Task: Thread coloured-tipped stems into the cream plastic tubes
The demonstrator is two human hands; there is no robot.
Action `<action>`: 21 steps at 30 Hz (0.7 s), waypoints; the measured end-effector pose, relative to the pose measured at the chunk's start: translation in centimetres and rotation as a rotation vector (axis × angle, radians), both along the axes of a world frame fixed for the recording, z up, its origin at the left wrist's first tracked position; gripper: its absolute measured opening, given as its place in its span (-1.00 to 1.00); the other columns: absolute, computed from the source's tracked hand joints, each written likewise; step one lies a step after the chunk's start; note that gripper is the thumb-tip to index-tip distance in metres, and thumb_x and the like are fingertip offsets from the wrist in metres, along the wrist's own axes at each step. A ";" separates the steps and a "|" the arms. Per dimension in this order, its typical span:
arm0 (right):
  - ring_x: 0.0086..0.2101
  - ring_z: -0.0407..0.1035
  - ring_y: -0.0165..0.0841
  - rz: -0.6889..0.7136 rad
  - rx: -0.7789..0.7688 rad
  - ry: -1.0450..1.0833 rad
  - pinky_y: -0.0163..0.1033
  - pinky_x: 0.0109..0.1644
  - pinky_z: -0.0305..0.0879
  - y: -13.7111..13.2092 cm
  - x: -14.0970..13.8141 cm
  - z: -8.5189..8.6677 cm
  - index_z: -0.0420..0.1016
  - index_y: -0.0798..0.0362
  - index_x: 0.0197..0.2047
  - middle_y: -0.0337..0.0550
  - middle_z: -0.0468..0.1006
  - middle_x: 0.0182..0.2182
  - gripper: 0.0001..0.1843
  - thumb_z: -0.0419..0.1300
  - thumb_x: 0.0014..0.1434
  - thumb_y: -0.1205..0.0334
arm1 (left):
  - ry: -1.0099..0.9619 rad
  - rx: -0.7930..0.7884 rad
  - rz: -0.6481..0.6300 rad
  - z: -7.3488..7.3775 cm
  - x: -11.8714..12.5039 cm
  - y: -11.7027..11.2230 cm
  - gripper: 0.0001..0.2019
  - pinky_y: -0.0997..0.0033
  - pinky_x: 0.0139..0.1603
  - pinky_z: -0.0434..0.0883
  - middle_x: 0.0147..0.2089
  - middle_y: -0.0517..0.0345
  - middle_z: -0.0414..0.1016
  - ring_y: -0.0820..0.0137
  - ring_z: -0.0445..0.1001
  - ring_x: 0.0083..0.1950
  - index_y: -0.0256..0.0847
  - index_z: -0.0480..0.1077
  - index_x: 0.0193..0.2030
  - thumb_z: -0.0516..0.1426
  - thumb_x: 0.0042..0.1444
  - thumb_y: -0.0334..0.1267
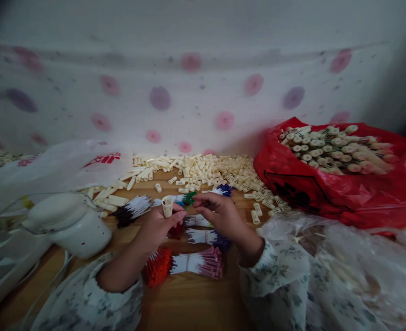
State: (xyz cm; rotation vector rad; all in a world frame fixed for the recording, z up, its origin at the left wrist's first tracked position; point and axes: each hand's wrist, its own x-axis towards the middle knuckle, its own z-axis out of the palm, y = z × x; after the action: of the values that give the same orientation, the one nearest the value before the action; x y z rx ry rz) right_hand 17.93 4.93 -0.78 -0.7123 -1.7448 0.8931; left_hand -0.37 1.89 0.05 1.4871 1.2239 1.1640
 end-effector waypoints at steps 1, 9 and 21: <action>-0.31 0.47 -0.42 0.000 -0.017 0.014 -0.25 -0.20 0.41 -0.1 0.0 0.0 0.51 0.05 -0.13 -0.16 0.59 -0.32 -0.76 0.23 0.10 0.25 | -0.027 -0.028 -0.016 0.2 0.1 -0.1 -0.81 0.51 -0.52 0.21 -0.59 0.27 0.33 0.48 0.26 -0.56 -0.26 0.41 -0.46 0.18 -0.01 -0.16; -0.38 0.47 -0.44 -0.022 -0.017 0.061 -0.30 -0.29 0.42 -1.3 -0.2 1.0 0.57 0.00 -0.27 -0.23 0.61 -0.40 -0.88 0.27 0.07 0.24 | -0.180 -0.079 -0.186 -0.4 0.1 -0.3 -0.78 0.52 -0.55 0.17 -0.62 0.28 0.28 0.52 0.20 -0.58 -0.25 0.39 -0.47 0.20 -0.01 -0.13; -0.43 0.47 -0.39 -0.106 -0.145 0.200 -0.28 -0.32 0.41 -2.4 -1.4 0.8 0.55 0.00 -0.35 -0.22 0.60 -0.45 -0.88 0.33 -0.02 0.20 | -0.196 -0.016 -0.069 -0.5 0.3 -0.2 -0.82 0.55 -0.52 0.21 -0.59 0.26 0.35 0.51 0.28 -0.54 -0.27 0.42 -0.46 0.23 -0.04 -0.18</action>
State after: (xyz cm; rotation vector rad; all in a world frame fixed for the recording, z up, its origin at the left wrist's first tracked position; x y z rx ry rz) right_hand 16.49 2.51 0.06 -0.7750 -1.4644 0.9900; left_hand -0.12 1.69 -0.50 1.3581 1.0391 1.2194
